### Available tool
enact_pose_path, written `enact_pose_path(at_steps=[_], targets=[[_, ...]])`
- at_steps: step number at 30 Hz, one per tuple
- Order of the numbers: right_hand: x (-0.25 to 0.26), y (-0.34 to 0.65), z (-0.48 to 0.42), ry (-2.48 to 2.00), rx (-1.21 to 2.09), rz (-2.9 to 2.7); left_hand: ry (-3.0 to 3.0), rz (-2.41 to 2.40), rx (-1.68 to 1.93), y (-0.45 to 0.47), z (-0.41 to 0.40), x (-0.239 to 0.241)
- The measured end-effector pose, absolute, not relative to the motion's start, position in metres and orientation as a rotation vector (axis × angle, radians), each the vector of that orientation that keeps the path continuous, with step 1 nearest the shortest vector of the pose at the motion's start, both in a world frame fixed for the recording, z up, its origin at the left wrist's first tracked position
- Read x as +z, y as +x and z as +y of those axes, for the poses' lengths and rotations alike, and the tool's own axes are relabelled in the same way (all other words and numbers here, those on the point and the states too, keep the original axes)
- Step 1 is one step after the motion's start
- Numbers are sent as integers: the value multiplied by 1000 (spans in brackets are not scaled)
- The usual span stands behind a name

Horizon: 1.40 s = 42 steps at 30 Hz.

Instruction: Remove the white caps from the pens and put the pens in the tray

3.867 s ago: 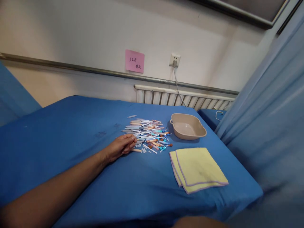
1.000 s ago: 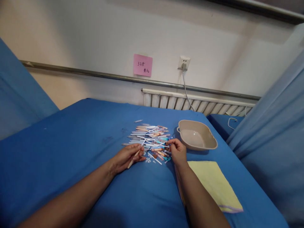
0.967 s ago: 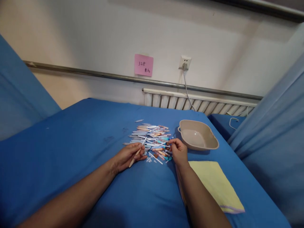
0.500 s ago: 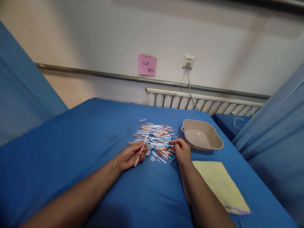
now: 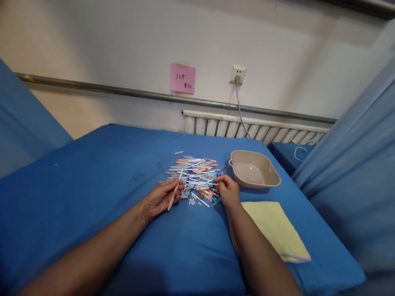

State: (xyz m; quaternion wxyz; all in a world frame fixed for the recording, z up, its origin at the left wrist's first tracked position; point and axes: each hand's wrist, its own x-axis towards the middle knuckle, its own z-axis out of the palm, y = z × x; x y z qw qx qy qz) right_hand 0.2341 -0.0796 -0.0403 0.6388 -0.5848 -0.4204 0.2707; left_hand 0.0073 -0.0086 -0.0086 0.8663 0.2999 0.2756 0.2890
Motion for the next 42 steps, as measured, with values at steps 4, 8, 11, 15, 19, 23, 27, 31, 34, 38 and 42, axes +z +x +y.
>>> enact_pose_path(at_steps=[4,8,11,15,19,23,27,31,34,38,42], targets=[[-40,235,-79,-1346,608,-976,650,560,594,8,-10,-5],[-43,237,-78,-1372,611,-996,679,554,577,7,-12,-4],[-49,239,-76,-1408,615,-1042,695,610,591,8,-13,-4],[-53,238,-76,-1462,534,-1257,689,710,607,10,-14,-5],[-47,231,-79,-1483,314,-1660,686,732,591,12,-16,-6],[-41,222,-82,-1598,181,-1885,694,747,583,12,-18,-6],[-39,217,-81,-1700,123,-1934,724,753,541,12,-21,-5],[-38,215,-78,-1738,98,-1936,787,746,516,13,-21,-6],[-37,214,-78,-1753,89,-1948,842,736,519,13,-21,-8],[-35,212,-78,-1787,67,-1980,897,738,504,14,-22,-12],[-37,213,-75,-1825,15,-1989,944,748,486,15,-23,-13]])
